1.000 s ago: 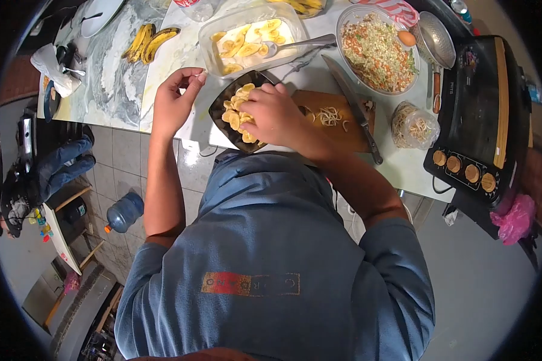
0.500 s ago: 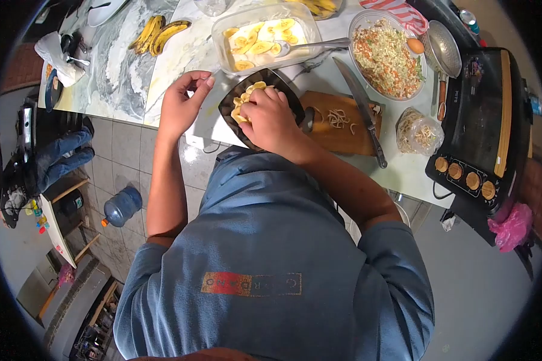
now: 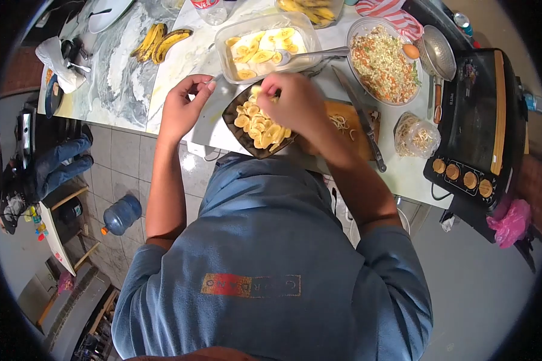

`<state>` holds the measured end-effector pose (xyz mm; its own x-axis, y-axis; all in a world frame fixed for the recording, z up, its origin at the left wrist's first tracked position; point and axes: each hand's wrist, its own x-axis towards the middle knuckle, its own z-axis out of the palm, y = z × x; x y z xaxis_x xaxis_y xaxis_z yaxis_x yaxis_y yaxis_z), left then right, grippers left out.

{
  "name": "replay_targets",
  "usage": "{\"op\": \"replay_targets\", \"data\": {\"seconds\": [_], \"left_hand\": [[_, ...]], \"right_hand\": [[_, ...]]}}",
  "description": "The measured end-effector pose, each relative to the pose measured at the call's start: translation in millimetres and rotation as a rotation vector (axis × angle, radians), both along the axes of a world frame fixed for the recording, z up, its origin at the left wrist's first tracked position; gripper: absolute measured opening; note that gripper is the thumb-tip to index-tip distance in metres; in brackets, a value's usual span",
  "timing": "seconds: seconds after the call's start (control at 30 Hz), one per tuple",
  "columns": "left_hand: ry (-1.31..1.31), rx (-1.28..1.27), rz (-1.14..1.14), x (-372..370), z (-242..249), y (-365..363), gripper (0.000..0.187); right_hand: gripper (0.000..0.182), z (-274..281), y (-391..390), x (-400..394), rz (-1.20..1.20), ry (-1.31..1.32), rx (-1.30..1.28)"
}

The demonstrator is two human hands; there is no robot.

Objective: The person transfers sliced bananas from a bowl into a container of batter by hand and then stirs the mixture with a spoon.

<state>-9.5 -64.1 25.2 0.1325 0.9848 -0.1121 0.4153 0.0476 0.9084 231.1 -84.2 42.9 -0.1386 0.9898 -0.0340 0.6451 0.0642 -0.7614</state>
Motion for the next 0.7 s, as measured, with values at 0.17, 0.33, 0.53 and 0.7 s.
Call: {"op": "replay_targets", "data": {"seconds": [0.17, 0.33, 0.53, 0.7], "left_hand": [[0.008, -0.013, -0.029, 1.2, 1.2, 2.4, 0.023], [-0.027, 0.017, -0.025, 0.8, -4.5, 5.1, 0.023], [-0.028, 0.019, -0.01, 1.7, -7.1, 5.6, 0.023], [-0.011, 0.017, -0.034, 8.0, -5.4, 4.7, 0.023]], "right_hand": [[0.013, -5.0, 39.5, 23.3, -0.058, -0.011, 0.196], [0.013, -6.8, 52.8, 29.2, 0.033, -0.071, 0.222], [0.013, 8.1, 38.2, 35.4, -0.073, -0.146, 0.117], [0.015, 10.4, 14.8, 45.3, 0.09, -0.12, 0.076]]}}
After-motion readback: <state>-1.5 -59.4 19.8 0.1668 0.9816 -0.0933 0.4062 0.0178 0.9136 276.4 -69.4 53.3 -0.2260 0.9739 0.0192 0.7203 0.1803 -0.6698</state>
